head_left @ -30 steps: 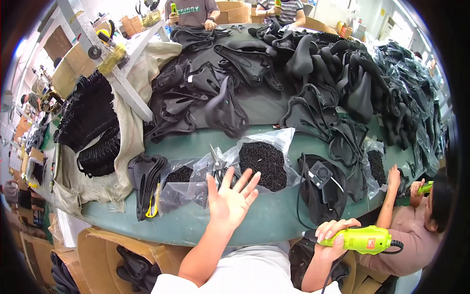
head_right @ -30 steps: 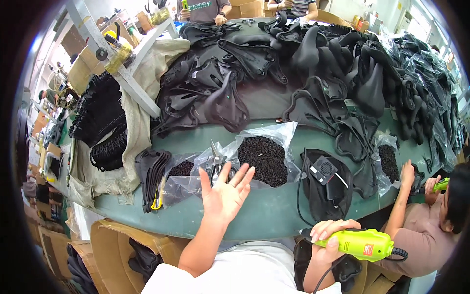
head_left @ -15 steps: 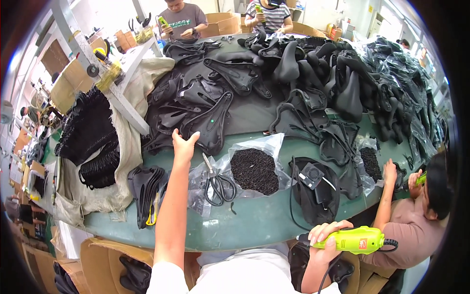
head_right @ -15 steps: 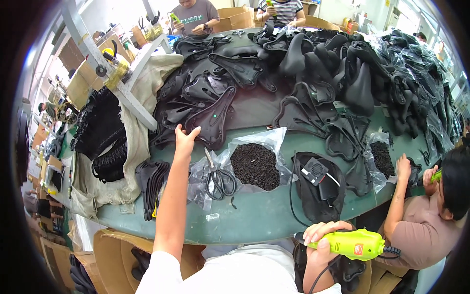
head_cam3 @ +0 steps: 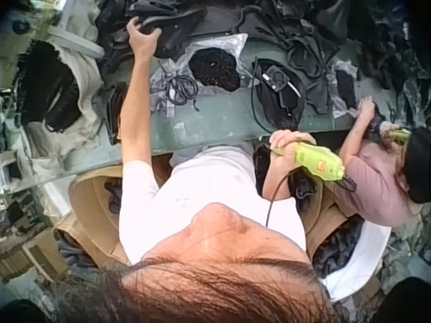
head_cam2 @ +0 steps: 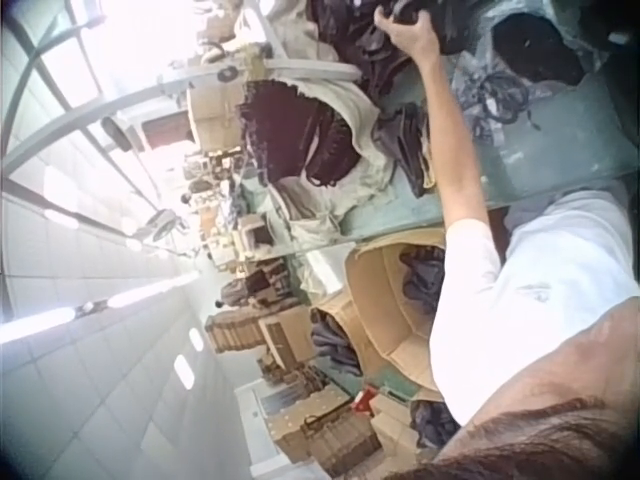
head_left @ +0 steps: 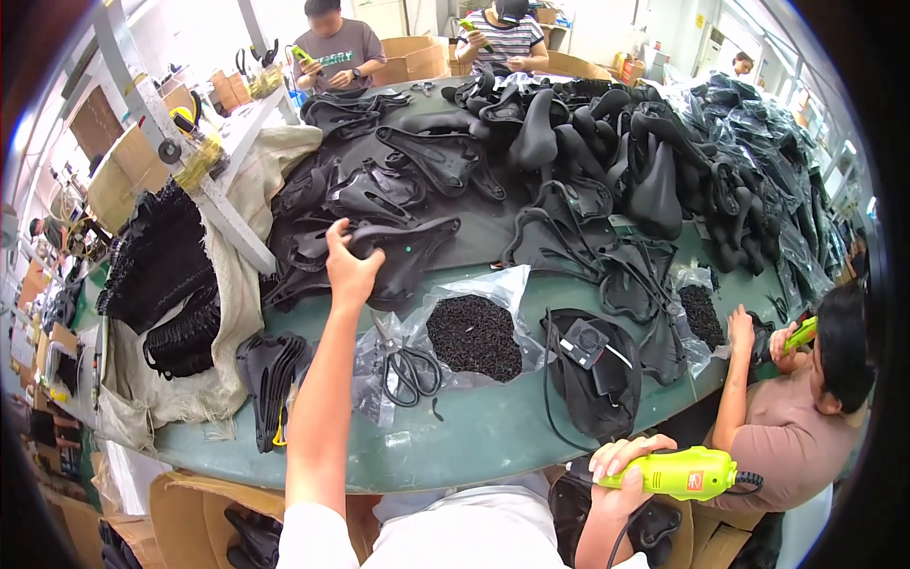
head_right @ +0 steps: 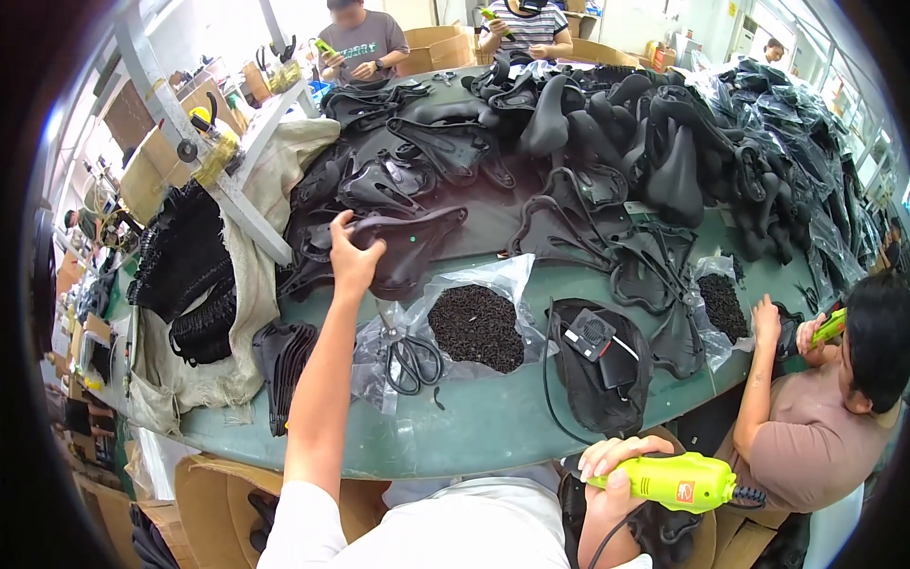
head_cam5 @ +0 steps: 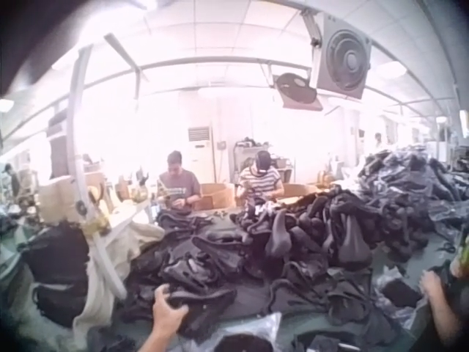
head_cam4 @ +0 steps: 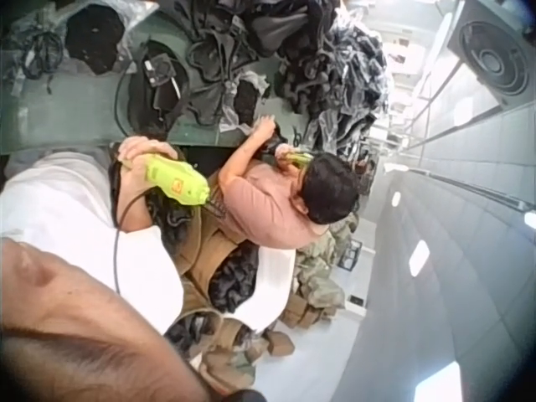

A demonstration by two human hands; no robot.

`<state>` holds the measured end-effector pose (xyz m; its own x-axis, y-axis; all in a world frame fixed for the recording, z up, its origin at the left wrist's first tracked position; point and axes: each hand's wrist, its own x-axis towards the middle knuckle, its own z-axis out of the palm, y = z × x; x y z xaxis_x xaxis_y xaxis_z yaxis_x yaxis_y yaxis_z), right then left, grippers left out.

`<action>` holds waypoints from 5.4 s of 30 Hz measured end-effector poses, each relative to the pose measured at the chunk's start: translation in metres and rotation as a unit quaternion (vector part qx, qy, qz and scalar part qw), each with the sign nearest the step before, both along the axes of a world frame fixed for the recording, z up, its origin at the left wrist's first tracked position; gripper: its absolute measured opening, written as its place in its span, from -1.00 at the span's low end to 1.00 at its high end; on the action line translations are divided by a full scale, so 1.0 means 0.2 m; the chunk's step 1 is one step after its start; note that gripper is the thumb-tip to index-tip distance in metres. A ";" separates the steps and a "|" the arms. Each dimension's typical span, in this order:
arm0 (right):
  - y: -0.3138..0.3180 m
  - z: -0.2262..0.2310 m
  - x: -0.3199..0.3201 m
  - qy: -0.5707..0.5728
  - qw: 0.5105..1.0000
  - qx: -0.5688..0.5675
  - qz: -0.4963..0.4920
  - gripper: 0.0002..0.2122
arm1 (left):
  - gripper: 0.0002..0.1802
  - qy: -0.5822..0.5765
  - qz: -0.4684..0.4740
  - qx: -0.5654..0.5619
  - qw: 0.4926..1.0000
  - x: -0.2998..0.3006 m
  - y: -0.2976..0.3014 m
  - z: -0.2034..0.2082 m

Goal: Assembling bicycle seats by fitting covers, inserting small components, and using an electric screwdriver.

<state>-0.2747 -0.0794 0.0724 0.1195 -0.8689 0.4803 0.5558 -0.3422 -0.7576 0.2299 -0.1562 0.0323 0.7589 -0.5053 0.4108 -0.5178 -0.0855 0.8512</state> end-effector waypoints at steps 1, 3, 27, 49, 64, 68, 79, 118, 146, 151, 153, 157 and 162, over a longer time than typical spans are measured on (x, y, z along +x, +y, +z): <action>0.00 0.00 -0.01 0.004 1.000 -0.006 -0.009 -0.49 | -0.12 -0.044 0.015 -0.030 0.998 -0.03 0.00 0.06; 0.00 0.00 -0.01 0.008 1.000 -0.009 -0.017 -0.49 | -0.23 -0.133 -0.016 -0.100 0.986 -0.06 0.04 0.25; -0.07 0.01 -0.07 0.021 0.998 -0.036 -0.045 -0.63 | -0.41 -0.101 -0.652 0.090 0.746 -1.16 0.38 0.28; -0.07 0.01 0.35 0.027 0.995 -0.057 0.081 -0.58 | -0.41 0.415 -0.212 0.089 0.880 -0.94 1.41 -0.25; -0.01 -0.01 0.49 0.055 0.990 -0.061 0.118 -0.56 | -0.57 0.581 -0.122 0.059 0.802 -0.97 1.42 -0.30; -0.01 -0.01 0.50 0.062 0.988 -0.060 0.127 -0.56 | -0.53 0.571 -0.144 0.028 0.808 -0.97 1.43 -0.30; -0.01 -0.01 0.55 0.070 0.987 -0.056 0.131 -0.55 | -0.51 0.533 -0.115 0.044 0.837 -0.99 1.43 -0.27; -0.24 -0.02 0.10 0.003 0.999 -0.033 -0.024 -0.60 | -0.25 -0.083 -0.227 0.317 0.917 -0.97 1.24 -0.02; -0.14 -0.03 0.09 0.022 1.000 -0.005 -0.012 -0.56 | -0.40 -0.380 -0.476 0.201 0.767 -1.09 0.78 -0.08; -0.13 -0.04 0.10 0.005 1.000 0.012 -0.014 -0.55 | -0.40 -0.353 -0.485 0.221 0.769 -1.09 0.82 -0.11; -0.13 -0.04 0.11 -0.010 0.999 0.030 -0.017 -0.54 | -0.41 -0.356 -0.478 0.221 0.772 -1.09 0.81 -0.12; -0.12 -0.03 0.11 0.001 0.999 0.029 -0.027 -0.53 | -0.37 -0.377 -0.484 0.205 0.762 -1.10 0.77 -0.12; -0.13 -0.04 0.11 0.009 0.999 0.044 -0.014 -0.53 | -0.17 -0.344 -0.508 0.267 0.743 -1.12 0.71 -0.10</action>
<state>-0.2522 -0.1045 0.0635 0.1027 -0.9110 0.3995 0.5334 -0.2885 -0.7952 0.0065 -0.0150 0.0127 -0.4234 -0.9040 0.0595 -0.8429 0.4172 0.3398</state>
